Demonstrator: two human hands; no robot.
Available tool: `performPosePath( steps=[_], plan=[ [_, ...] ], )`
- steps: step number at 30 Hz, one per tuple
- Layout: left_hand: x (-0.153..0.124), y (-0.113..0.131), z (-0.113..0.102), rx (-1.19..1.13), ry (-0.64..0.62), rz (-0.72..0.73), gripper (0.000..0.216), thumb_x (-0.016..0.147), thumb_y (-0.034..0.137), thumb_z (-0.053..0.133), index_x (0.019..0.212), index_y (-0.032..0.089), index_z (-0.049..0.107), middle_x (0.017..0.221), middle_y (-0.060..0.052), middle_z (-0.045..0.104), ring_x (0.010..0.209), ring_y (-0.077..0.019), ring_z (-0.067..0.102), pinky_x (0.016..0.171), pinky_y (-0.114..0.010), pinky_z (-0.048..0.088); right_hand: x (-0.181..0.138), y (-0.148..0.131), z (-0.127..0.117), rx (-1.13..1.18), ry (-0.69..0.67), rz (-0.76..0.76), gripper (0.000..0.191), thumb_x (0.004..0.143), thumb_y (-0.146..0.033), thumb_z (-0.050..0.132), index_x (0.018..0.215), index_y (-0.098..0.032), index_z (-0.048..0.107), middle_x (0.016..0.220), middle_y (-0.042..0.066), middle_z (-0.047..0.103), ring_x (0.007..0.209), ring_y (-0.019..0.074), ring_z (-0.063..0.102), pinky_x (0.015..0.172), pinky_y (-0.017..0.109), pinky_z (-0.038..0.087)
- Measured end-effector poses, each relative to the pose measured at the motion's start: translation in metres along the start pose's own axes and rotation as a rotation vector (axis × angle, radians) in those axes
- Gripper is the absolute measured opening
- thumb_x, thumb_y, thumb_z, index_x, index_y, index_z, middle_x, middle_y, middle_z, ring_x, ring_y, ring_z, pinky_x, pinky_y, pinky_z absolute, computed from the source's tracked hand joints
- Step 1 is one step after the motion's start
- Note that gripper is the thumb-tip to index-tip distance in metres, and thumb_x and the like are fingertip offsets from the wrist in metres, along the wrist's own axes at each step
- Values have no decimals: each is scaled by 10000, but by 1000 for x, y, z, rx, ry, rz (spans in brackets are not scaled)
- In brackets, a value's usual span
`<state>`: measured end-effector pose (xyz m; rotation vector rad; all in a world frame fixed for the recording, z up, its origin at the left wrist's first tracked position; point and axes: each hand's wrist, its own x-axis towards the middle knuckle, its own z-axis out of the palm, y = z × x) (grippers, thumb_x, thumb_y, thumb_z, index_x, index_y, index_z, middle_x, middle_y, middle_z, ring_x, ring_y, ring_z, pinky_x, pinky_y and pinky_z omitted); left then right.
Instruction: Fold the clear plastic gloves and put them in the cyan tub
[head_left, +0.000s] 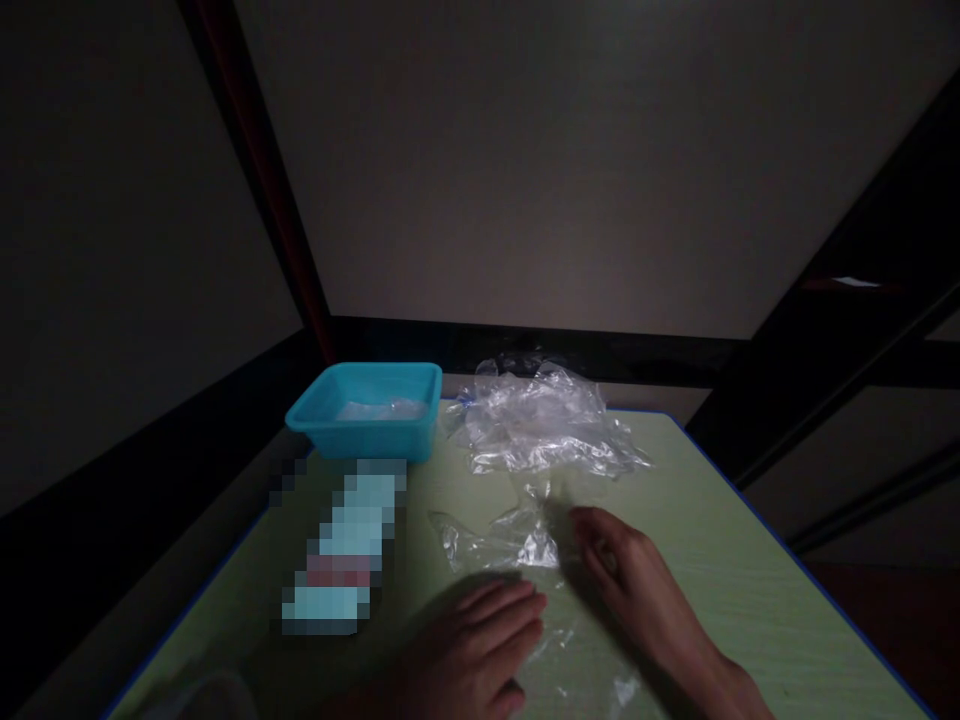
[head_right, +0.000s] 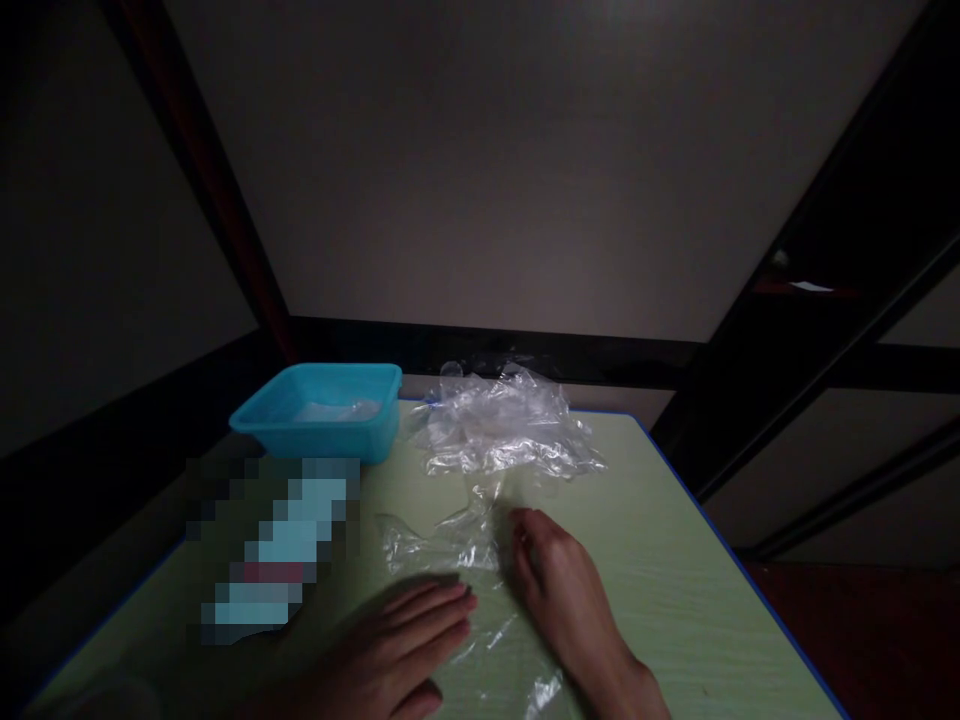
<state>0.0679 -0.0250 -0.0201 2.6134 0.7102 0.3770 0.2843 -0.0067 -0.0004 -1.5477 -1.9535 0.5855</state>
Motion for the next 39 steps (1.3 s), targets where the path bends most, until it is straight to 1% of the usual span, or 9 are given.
performPosePath(
  steps=[7, 12, 15, 18, 20, 25, 28, 33, 39],
  plan=[
    [1, 3, -15, -131, -81, 8, 548, 777, 154, 633, 1288, 266, 471, 1362, -35, 466, 1276, -213, 409, 1083, -403, 306, -3, -2, 11, 219, -139, 91, 361, 855, -328, 413, 1155, -138, 476, 685, 33, 611, 638, 205, 578, 609, 334, 437],
    [1, 8, -24, -146, -102, 45, 493, 766, 202, 664, 1238, 239, 524, 1237, -62, 596, 1206, -224, 485, 1075, -410, 300, -4, -2, 17, 598, -241, 71, 506, 810, -339, 485, 1284, -201, 377, 1129, 118, 611, 958, 214, 600, 839, 384, 452],
    [-1, 9, -22, -114, -56, 23, 337, 784, 184, 614, 1119, 219, 605, 1020, -68, 689, 1032, -219, 584, 1013, -397, 367, 0, 2, 14, 680, -88, 117, 510, 779, -302, 508, 1269, -242, 380, 1248, 119, 553, 1015, 213, 582, 885, 400, 434],
    [-3, 7, -13, -27, 37, -10, 231, 837, 122, 474, 945, 218, 654, 837, -57, 686, 839, -201, 613, 846, -361, 467, 5, 12, 6, 543, 156, 190, 406, 755, -310, 492, 1148, -211, 460, 1090, 115, 614, 899, 214, 607, 784, 374, 473],
    [-3, 5, -7, 26, 77, -21, 257, 853, 93, 420, 900, 203, 648, 803, -53, 668, 794, -196, 605, 768, -344, 488, 7, 20, 0, 392, 203, 203, 361, 734, -303, 490, 1080, -198, 491, 949, 89, 631, 764, 197, 609, 679, 336, 477],
    [0, 3, -4, 41, 32, -132, 317, 813, 158, 568, 1129, 163, 563, 1164, -91, 606, 1081, -238, 539, 933, -391, 452, 6, 26, -2, 280, 74, 198, 366, 799, -395, 462, 1064, -146, 512, 607, 1, 569, 527, 163, 519, 517, 295, 400],
    [0, 1, -7, 38, 3, -183, 479, 780, 211, 617, 1241, 177, 489, 1341, -100, 488, 1234, -260, 426, 1020, -434, 378, 6, 20, 6, 497, -53, 203, 467, 770, -438, 543, 1129, -148, 465, 686, 15, 598, 617, 179, 565, 565, 306, 433],
    [-1, -5, -5, 25, -54, -265, 678, 712, 327, 689, 1315, 157, 429, 1426, -139, 374, 1315, -305, 315, 1074, -512, 270, 6, 5, 18, 808, -189, 147, 702, 628, -238, 691, 1232, -221, 333, 944, 45, 611, 855, 194, 593, 766, 352, 451],
    [-1, -10, -1, 28, -69, -336, 886, 633, 428, 734, 1378, 166, 331, 1491, -148, 209, 1374, -336, 145, 1087, -594, 118, 4, -6, 18, 871, -254, 144, 667, 591, -108, 644, 1175, -257, 358, 707, -62, 495, 652, 127, 508, 562, 246, 391]
  ],
)
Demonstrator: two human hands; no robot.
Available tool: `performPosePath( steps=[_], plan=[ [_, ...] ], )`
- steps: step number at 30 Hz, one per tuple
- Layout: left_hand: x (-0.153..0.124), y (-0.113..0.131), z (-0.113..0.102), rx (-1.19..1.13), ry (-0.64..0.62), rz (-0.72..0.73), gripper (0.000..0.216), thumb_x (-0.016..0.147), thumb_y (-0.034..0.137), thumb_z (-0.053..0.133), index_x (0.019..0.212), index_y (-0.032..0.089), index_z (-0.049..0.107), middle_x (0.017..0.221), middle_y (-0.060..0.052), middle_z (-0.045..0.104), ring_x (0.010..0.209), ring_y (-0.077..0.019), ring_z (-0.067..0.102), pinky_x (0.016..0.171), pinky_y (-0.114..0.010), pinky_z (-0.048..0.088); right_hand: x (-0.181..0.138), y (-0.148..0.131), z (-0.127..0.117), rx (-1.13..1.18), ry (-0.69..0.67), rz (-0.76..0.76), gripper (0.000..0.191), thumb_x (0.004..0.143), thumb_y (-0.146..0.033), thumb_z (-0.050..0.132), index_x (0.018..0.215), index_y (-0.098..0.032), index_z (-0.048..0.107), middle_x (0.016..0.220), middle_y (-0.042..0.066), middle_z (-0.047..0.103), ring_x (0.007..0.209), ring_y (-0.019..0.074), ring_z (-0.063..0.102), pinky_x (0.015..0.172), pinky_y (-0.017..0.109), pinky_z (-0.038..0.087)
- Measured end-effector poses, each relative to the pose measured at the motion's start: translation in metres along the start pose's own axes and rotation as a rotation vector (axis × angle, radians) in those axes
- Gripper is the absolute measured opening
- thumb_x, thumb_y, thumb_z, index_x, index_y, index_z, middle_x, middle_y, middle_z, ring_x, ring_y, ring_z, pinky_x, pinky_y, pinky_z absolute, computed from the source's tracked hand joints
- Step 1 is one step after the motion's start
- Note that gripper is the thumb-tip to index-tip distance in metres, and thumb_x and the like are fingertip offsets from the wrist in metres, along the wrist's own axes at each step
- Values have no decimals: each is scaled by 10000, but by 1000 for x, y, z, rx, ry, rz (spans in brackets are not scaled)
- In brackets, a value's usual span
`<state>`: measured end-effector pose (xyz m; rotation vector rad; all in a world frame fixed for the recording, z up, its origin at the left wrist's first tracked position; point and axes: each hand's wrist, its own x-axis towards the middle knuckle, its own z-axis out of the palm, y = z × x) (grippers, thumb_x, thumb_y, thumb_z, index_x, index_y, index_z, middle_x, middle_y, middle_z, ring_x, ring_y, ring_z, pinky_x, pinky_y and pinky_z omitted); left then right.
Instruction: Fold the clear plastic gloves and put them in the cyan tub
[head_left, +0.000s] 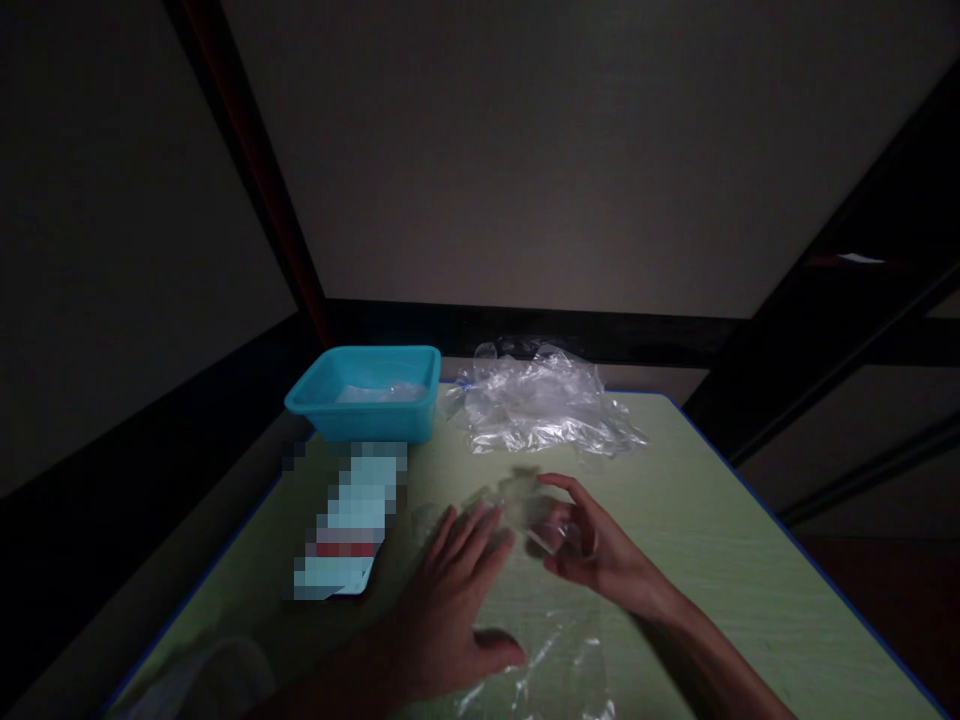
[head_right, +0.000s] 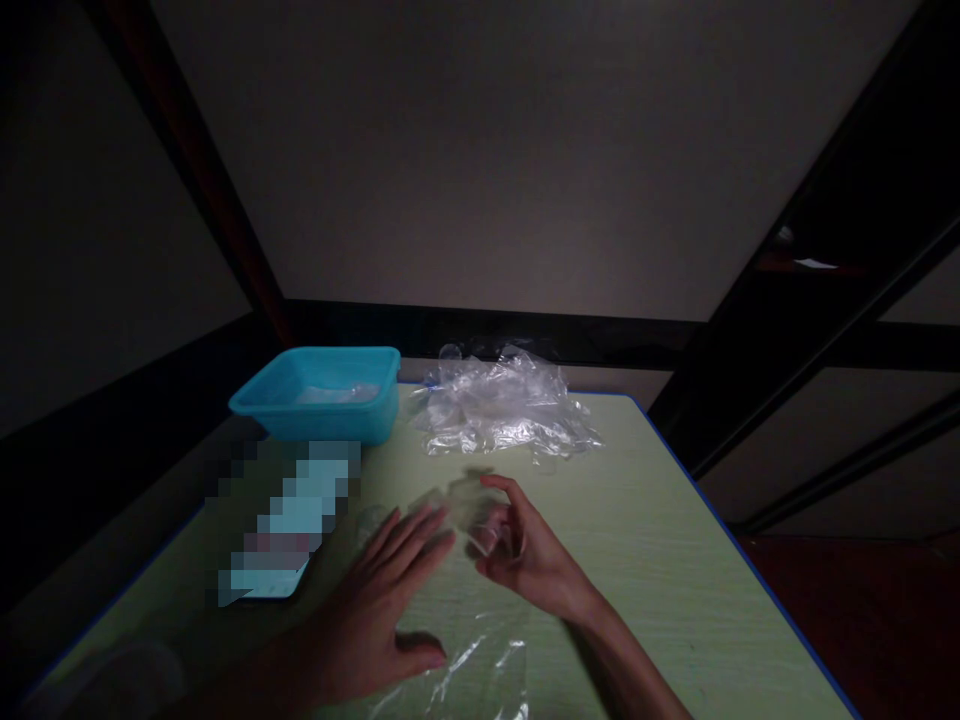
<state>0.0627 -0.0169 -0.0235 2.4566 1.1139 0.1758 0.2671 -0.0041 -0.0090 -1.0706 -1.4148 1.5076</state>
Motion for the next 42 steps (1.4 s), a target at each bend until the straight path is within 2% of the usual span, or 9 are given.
performPosePath(
  steps=[5, 10, 17, 23, 28, 34, 36, 39, 42],
  plan=[
    [0, 0, 1, 16, 26, -50, 991, 568, 473, 763, 1388, 152, 308, 1501, -165, 111, 1378, -361, 50, 1068, -632, 76, 0, -3, -8, 49, -23, 34, 630, 541, -78, 632, 1102, -260, 410, 670, -81, 430, 526, 78, 405, 475, 207, 334],
    [1, 2, -1, 52, -13, -106, 1025, 570, 487, 761, 1406, 152, 272, 1505, -145, 44, 1382, -336, 19, 1092, -591, 54, -1, -8, -16, -12, -39, 63, 692, 544, -110, 659, 1169, -239, 392, 758, -34, 531, 643, 115, 485, 537, 227, 365],
    [2, 1, -2, 30, -24, -107, 1011, 568, 525, 747, 1391, 145, 300, 1501, -156, 145, 1380, -343, 80, 1091, -595, 67, 2, -6, -28, -54, 139, -3, 466, 628, -249, 651, 1047, -212, 450, 669, -45, 508, 623, 129, 502, 595, 274, 393],
    [2, -1, -1, 51, -3, -98, 1023, 553, 513, 756, 1388, 135, 301, 1494, -180, 173, 1375, -362, 88, 1085, -604, 83, -1, -11, -46, -247, 179, 81, 535, 641, -347, 652, 1087, -200, 394, 729, -29, 502, 578, 126, 501, 525, 270, 403],
    [2, -2, -1, 50, -2, -95, 1051, 539, 569, 741, 1389, 137, 298, 1497, -185, 149, 1373, -368, 65, 1079, -610, 86, -10, -17, -63, -414, 68, 125, 562, 679, -390, 643, 1148, -210, 390, 726, -24, 505, 660, 156, 536, 579, 292, 432],
    [2, -1, -2, 58, -20, -107, 1046, 537, 583, 738, 1379, 122, 322, 1501, -178, 118, 1374, -359, 56, 1083, -602, 84, -19, -20, -80, -463, -69, 150, 556, 720, -384, 593, 1201, -188, 394, 592, -73, 434, 527, 120, 444, 492, 249, 359],
    [2, 0, -2, 73, -28, -114, 1045, 540, 583, 736, 1379, 114, 324, 1499, -179, 118, 1375, -357, 57, 1084, -599, 82, -19, -16, -84, -559, 0, 168, 538, 728, -377, 557, 1196, -156, 408, 529, -90, 391, 471, 117, 399, 451, 240, 314],
    [2, 0, -1, 89, -18, -115, 1052, 533, 590, 736, 1376, 106, 332, 1496, -184, 127, 1374, -361, 67, 1083, -601, 92, -19, -8, -91, -818, 192, 181, 467, 734, -320, 500, 1151, -112, 460, 467, -92, 377, 434, 127, 387, 439, 247, 279],
    [1, -2, 1, 92, 35, -84, 1048, 531, 585, 742, 1367, 93, 347, 1486, -202, 169, 1367, -383, 105, 1072, -621, 123, -18, -5, -95, -1040, 380, 121, 390, 748, -255, 452, 1106, -115, 518, 487, -44, 482, 457, 152, 464, 470, 263, 307]
  ],
)
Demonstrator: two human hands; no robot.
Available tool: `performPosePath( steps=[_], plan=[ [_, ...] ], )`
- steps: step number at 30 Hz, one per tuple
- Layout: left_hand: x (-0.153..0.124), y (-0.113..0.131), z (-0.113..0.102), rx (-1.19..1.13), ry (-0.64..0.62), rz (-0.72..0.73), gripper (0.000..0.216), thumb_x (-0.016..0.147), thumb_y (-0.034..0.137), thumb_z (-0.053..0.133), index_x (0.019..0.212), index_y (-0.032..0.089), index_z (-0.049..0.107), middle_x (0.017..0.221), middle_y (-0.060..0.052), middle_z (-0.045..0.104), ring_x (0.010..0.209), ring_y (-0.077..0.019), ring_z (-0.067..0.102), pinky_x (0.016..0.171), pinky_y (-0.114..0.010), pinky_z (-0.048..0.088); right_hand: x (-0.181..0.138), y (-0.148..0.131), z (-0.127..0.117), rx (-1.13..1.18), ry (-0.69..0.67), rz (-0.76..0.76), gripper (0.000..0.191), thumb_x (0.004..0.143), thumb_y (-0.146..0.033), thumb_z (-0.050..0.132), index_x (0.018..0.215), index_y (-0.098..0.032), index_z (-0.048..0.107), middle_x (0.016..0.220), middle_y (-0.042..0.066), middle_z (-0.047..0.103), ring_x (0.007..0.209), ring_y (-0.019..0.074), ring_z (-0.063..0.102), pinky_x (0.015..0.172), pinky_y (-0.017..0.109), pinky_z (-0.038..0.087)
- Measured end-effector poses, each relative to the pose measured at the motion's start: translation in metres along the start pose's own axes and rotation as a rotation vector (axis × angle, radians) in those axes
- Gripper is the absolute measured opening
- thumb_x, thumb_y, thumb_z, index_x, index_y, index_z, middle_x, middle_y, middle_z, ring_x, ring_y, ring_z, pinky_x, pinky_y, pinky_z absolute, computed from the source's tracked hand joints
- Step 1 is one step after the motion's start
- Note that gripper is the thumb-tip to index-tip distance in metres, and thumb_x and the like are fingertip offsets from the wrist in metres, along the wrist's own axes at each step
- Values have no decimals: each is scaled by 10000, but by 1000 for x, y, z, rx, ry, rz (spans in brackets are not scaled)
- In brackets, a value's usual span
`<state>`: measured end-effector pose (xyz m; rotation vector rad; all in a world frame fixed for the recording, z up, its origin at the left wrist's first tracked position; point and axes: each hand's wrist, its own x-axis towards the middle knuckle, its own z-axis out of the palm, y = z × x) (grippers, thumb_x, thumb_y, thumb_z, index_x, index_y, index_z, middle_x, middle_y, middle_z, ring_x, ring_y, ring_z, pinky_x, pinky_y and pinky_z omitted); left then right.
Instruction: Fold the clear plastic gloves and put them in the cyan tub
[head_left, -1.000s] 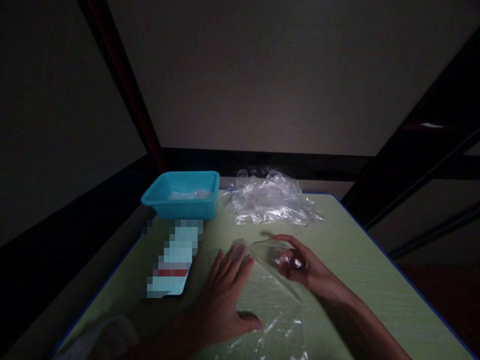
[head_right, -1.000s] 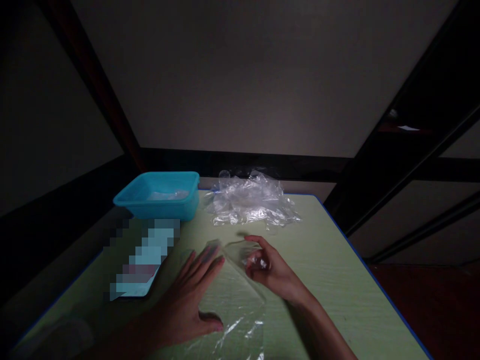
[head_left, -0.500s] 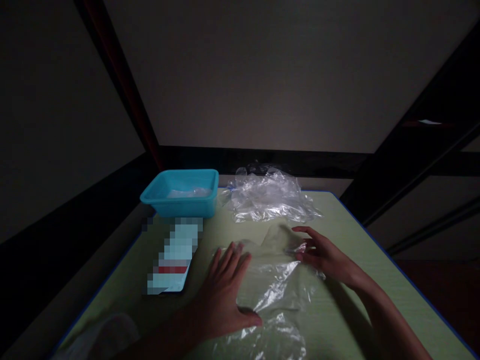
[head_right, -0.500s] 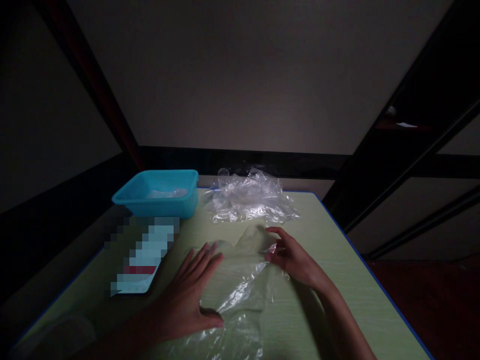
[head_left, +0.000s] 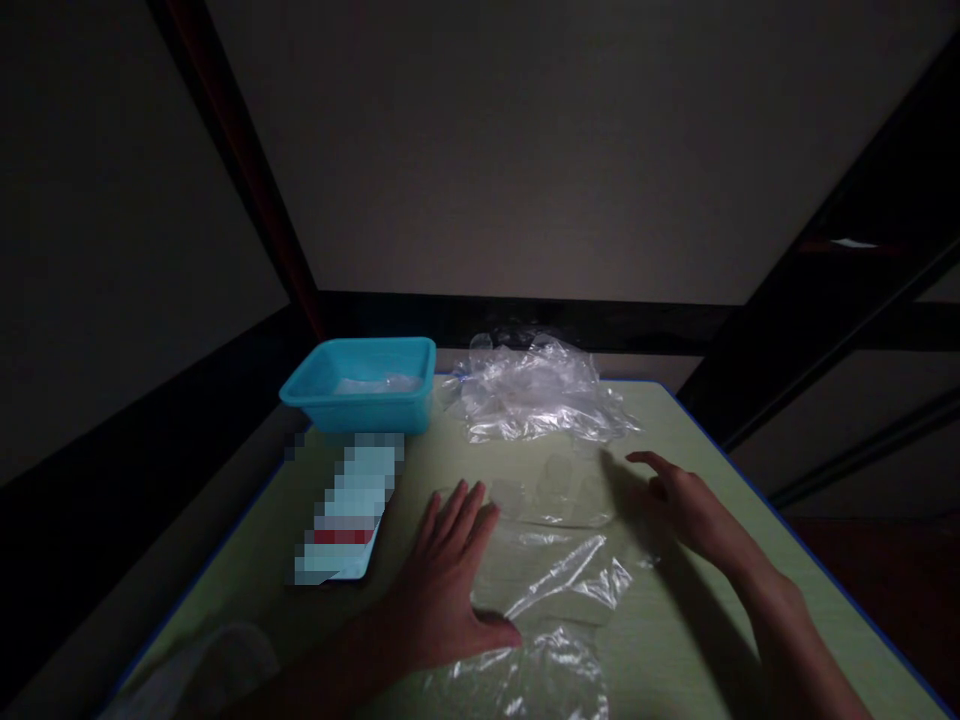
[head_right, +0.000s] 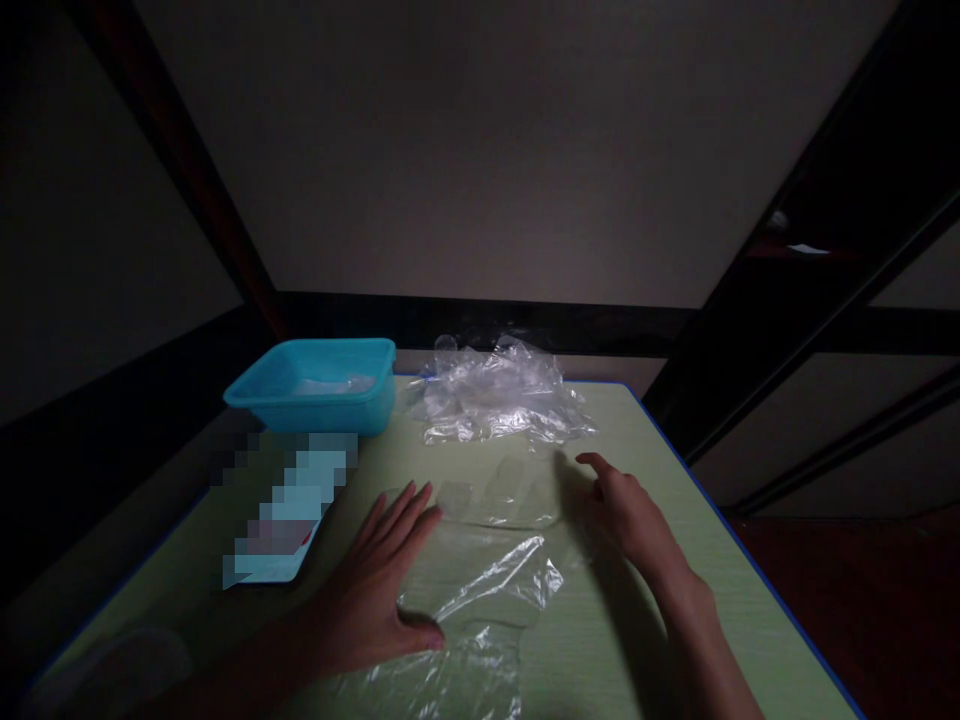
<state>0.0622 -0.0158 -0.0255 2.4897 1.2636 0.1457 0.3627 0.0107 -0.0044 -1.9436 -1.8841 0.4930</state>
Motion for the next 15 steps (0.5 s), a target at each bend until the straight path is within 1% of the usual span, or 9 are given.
performPosePath(
  steps=[2, 3, 4, 5, 6, 8, 9, 12, 15],
  plan=[
    [-2, 1, 0, 3, 64, 49, 995, 557, 547, 747, 1348, 73, 373, 1469, -223, 214, 1354, -399, 157, 1059, -632, 166, -1, -6, -1, -58, 126, -38, 311, 768, -243, 433, 1026, -131, 566, 530, -9, 543, 474, 161, 501, 485, 269, 328],
    [-4, 2, -1, 3, 94, 95, 922, 596, 508, 738, 1331, 70, 395, 1456, -227, 253, 1344, -395, 206, 1053, -621, 209, -2, -12, -1, -59, 165, -83, 263, 782, -244, 428, 965, -140, 586, 552, 6, 562, 484, 162, 513, 488, 270, 338],
    [-6, 4, -2, 1, 113, 160, 820, 646, 457, 720, 1307, 71, 425, 1436, -223, 308, 1327, -379, 268, 1047, -593, 263, -4, -21, -1, -28, 151, -168, 218, 800, -247, 428, 894, -151, 599, 566, 11, 573, 492, 156, 521, 499, 268, 355],
    [-8, 7, -3, -3, 117, 238, 694, 706, 396, 685, 1280, 80, 457, 1407, -207, 374, 1302, -346, 337, 1039, -541, 322, -6, -30, 1, 36, 97, -280, 201, 819, -236, 418, 816, -161, 604, 626, 27, 602, 525, 147, 539, 521, 262, 383],
    [-10, 10, -4, -5, 97, 330, 568, 761, 332, 641, 1254, 95, 484, 1366, -179, 447, 1265, -301, 408, 1030, -475, 368, -9, -41, 3, 101, 18, -380, 217, 843, -231, 410, 789, -166, 610, 688, 39, 626, 582, 146, 566, 537, 253, 404],
    [-14, 17, -8, -7, 35, 476, 419, 826, 268, 575, 1214, 123, 513, 1300, -119, 535, 1215, -222, 476, 1030, -365, 389, -17, -61, 12, 178, -179, -540, 247, 872, -210, 412, 751, -169, 623, 719, 35, 632, 641, 140, 581, 581, 250, 437],
    [-15, 20, -10, -12, 3, 530, 402, 840, 278, 562, 1212, 133, 513, 1299, -99, 540, 1216, -202, 476, 1036, -332, 381, -21, -70, 17, 195, -256, -601, 244, 870, -189, 421, 755, -167, 635, 719, 34, 633, 643, 139, 580, 581, 252, 445],
    [-15, 28, -17, -20, -94, 616, 447, 853, 344, 555, 1245, 141, 487, 1308, -79, 536, 1241, -188, 452, 1058, -285, 342, -30, -88, 35, 209, -396, -732, 255, 862, -117, 416, 877, -167, 666, 822, 55, 667, 776, 161, 609, 680, 284, 488],
    [-12, 34, -28, 11, -193, 638, 445, 867, 321, 534, 1265, 131, 480, 1271, -77, 568, 1207, -199, 490, 1059, -279, 339, -33, -95, 49, 227, -496, -791, 320, 873, -86, 388, 1038, -177, 648, 1044, 66, 669, 989, 166, 601, 842, 303, 493]
  ],
)
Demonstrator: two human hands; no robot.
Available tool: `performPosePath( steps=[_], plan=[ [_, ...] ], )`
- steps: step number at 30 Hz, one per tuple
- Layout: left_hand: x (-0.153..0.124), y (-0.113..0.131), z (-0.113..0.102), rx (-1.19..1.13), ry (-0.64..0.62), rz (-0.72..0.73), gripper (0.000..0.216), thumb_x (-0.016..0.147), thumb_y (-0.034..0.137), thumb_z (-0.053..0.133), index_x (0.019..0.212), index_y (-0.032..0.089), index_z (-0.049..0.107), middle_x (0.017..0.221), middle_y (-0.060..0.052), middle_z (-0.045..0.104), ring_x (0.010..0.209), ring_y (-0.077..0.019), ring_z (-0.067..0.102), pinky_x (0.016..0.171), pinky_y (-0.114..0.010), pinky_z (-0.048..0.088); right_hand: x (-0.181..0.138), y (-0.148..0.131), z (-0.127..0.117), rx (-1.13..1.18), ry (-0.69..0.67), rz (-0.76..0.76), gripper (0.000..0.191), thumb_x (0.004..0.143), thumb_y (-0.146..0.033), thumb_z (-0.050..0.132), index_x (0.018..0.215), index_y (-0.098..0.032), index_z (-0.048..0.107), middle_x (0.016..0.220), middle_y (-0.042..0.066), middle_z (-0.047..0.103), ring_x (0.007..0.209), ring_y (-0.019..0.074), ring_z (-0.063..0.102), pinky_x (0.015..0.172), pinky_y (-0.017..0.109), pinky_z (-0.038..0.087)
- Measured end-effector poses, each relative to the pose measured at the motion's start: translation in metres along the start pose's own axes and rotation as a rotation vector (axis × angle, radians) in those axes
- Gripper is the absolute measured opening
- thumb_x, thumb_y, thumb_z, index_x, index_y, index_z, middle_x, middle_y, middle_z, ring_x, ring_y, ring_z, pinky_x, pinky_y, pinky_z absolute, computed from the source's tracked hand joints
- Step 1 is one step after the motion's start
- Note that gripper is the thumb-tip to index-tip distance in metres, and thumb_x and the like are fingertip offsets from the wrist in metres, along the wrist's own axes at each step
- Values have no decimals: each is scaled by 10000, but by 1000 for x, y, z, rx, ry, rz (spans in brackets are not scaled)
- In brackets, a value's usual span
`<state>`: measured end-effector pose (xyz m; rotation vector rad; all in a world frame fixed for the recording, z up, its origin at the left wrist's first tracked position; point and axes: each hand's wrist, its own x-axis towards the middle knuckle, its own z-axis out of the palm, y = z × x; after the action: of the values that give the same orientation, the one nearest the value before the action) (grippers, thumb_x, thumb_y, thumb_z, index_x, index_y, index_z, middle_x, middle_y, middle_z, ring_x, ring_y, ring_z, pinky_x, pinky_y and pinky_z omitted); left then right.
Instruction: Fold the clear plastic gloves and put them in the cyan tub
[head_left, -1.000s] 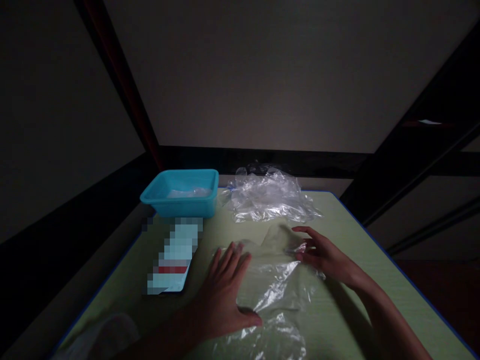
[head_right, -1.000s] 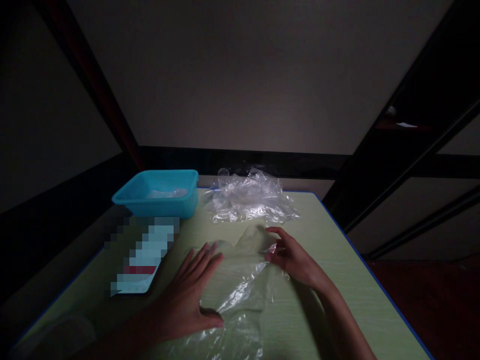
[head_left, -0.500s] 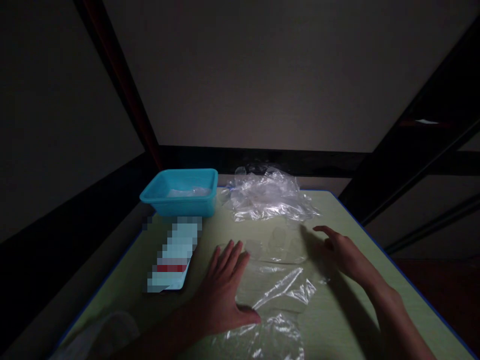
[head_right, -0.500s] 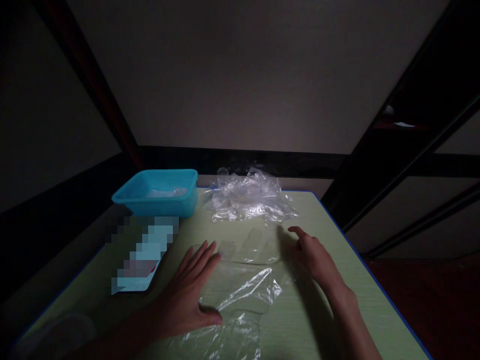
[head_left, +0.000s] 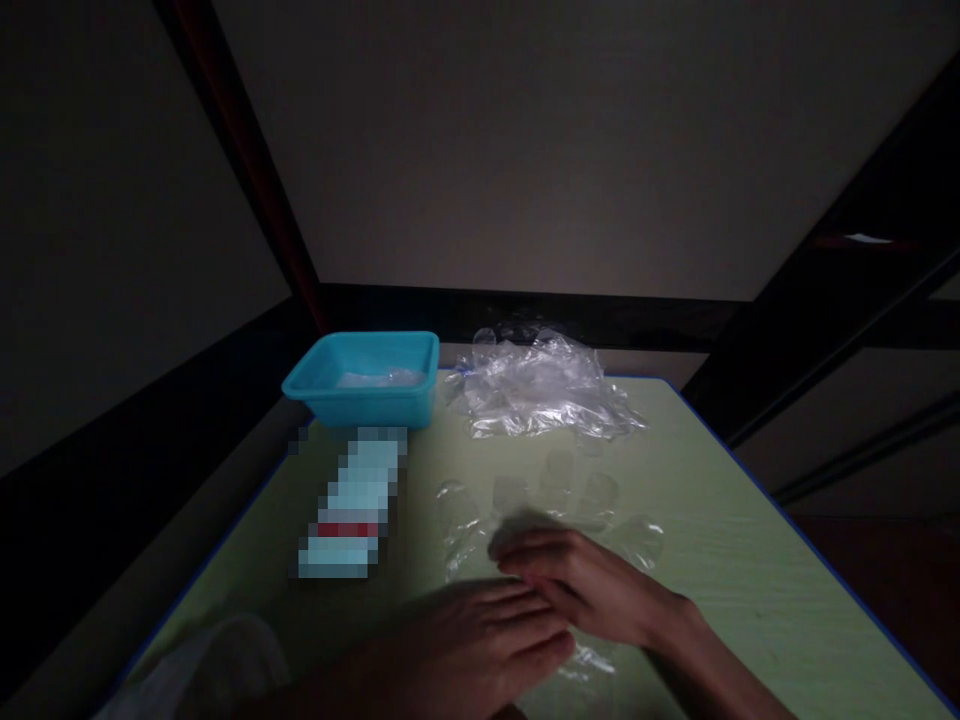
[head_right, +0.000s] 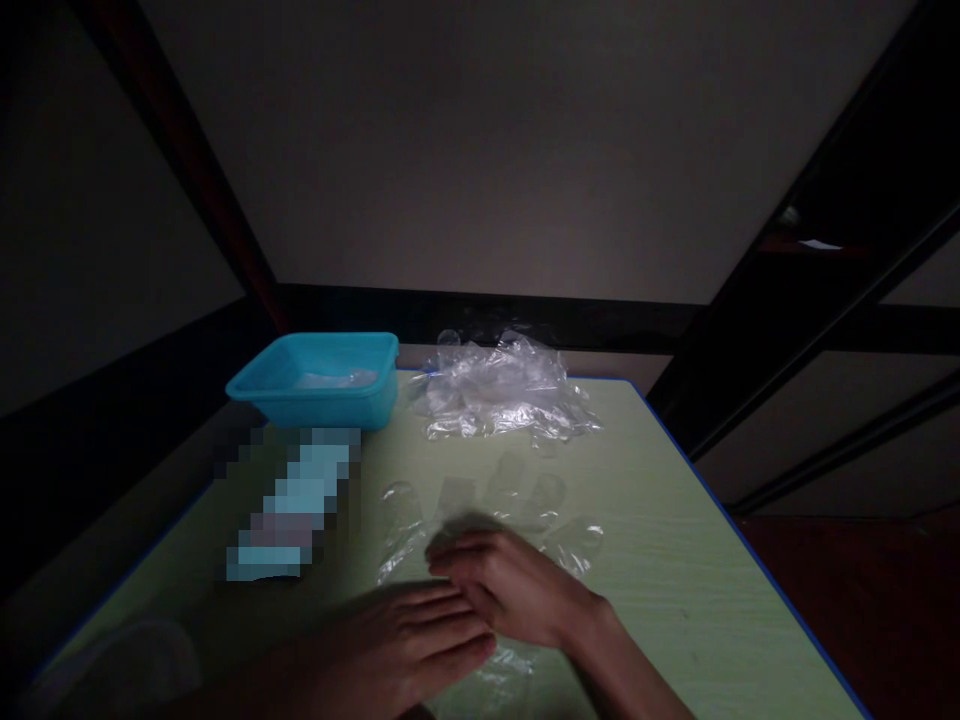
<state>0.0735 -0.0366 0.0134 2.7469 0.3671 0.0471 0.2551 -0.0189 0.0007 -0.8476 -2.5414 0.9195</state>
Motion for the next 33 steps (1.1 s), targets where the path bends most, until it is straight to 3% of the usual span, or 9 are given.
performPosePath(
  steps=[5, 8, 15, 25, 33],
  plan=[
    [3, 3, -9, 22, -72, 31, 375, 934, 195, 337, 1256, 99, 503, 1259, -91, 576, 1165, -210, 531, 1023, -305, 388, 6, 6, 7, -69, -27, -54, 373, 900, -137, 403, 1251, -143, 530, 1333, 98, 511, 1254, 170, 429, 1057, 349, 355],
    [0, 1, -1, -18, -39, 29, 397, 914, 220, 417, 1292, 107, 461, 1330, -94, 509, 1241, -206, 456, 1080, -310, 307, 8, 11, 5, -136, -46, -11, 409, 918, -171, 395, 1322, -161, 453, 1395, 72, 438, 1305, 162, 353, 1099, 375, 286],
    [-6, -5, 9, -144, -46, 13, 488, 925, 335, 430, 1380, 181, 343, 1447, -56, 333, 1350, -165, 257, 1130, -294, 190, 14, 20, 2, -248, -64, 45, 462, 927, -268, 418, 1375, -160, 371, 1430, 66, 374, 1335, 190, 293, 1105, 425, 252],
    [-10, -8, 21, -180, 12, 66, 569, 905, 315, 477, 1412, 170, 265, 1480, -65, 248, 1374, -180, 169, 1144, -333, 160, 18, 38, 8, -407, -38, 21, 565, 933, -409, 354, 1430, -164, 242, 1481, 58, 268, 1375, 216, 170, 1112, 447, 205],
    [-11, -8, 23, -241, -2, 29, 625, 885, 307, 515, 1425, 283, 203, 1496, -8, 190, 1376, -196, 149, 1142, -381, 174, 29, 48, -4, -445, -107, 59, 609, 930, -490, 297, 1442, -171, 208, 1494, 58, 228, 1381, 230, 129, 1121, 444, 158]
  ],
)
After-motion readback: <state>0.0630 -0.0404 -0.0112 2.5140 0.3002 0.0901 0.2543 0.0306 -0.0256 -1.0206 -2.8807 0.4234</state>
